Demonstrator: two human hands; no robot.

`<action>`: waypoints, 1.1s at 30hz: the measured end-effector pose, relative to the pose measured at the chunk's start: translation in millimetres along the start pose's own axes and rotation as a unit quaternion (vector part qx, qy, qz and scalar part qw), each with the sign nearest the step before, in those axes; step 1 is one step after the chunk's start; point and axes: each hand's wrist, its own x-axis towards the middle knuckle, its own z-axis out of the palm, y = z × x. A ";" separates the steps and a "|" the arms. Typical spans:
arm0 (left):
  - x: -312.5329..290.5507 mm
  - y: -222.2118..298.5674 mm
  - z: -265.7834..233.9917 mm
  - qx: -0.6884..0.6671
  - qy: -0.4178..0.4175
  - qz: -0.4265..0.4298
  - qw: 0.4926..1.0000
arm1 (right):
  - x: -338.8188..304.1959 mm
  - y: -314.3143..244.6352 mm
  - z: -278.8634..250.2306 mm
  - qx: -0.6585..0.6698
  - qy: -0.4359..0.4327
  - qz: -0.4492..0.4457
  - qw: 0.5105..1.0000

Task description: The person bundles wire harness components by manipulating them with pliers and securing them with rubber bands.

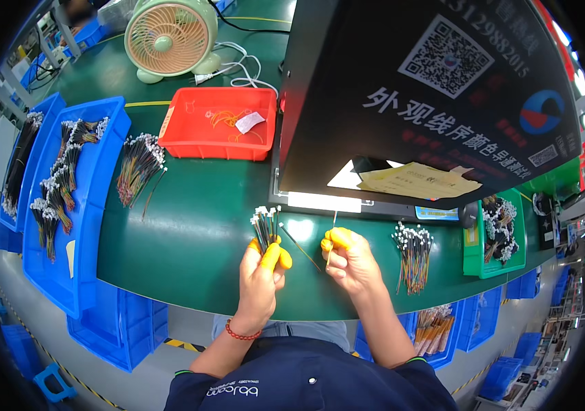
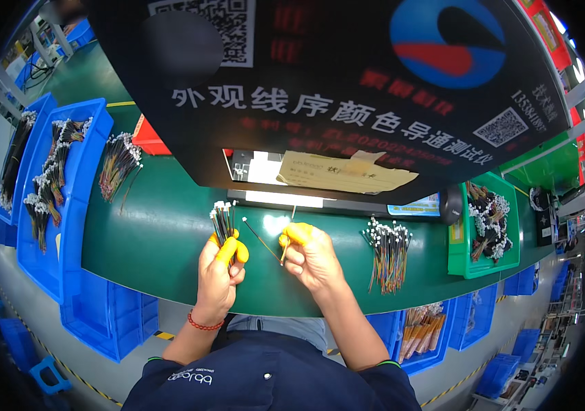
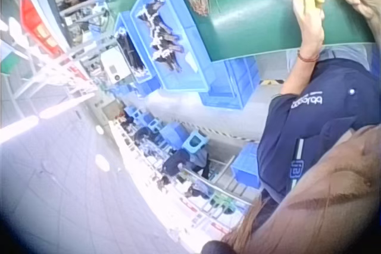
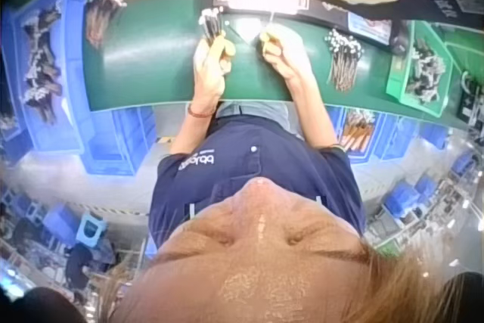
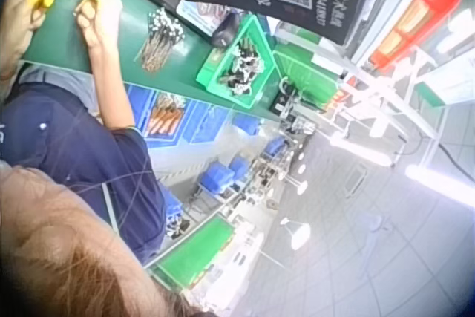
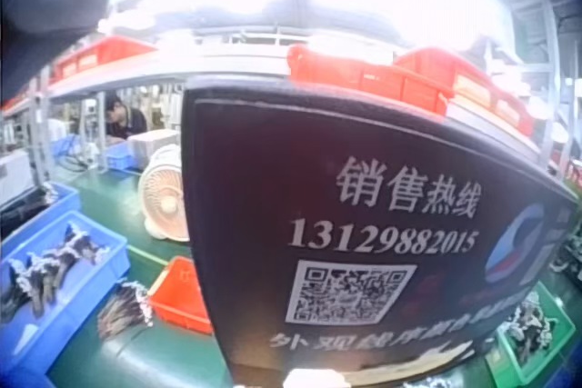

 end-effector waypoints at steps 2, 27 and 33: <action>1.3 -0.8 0.9 0.004 0.006 -0.002 1.000 | 4.3 -3.1 -0.6 0.052 -0.018 -0.005 0.998; -2.4 -8.7 11.4 0.080 -0.005 0.023 0.997 | 5.6 -6.2 21.9 -0.077 -0.010 -0.022 0.997; -1.2 -8.3 9.7 0.062 -0.023 0.033 0.997 | 19.5 -11.9 0.0 0.054 -0.049 0.045 0.996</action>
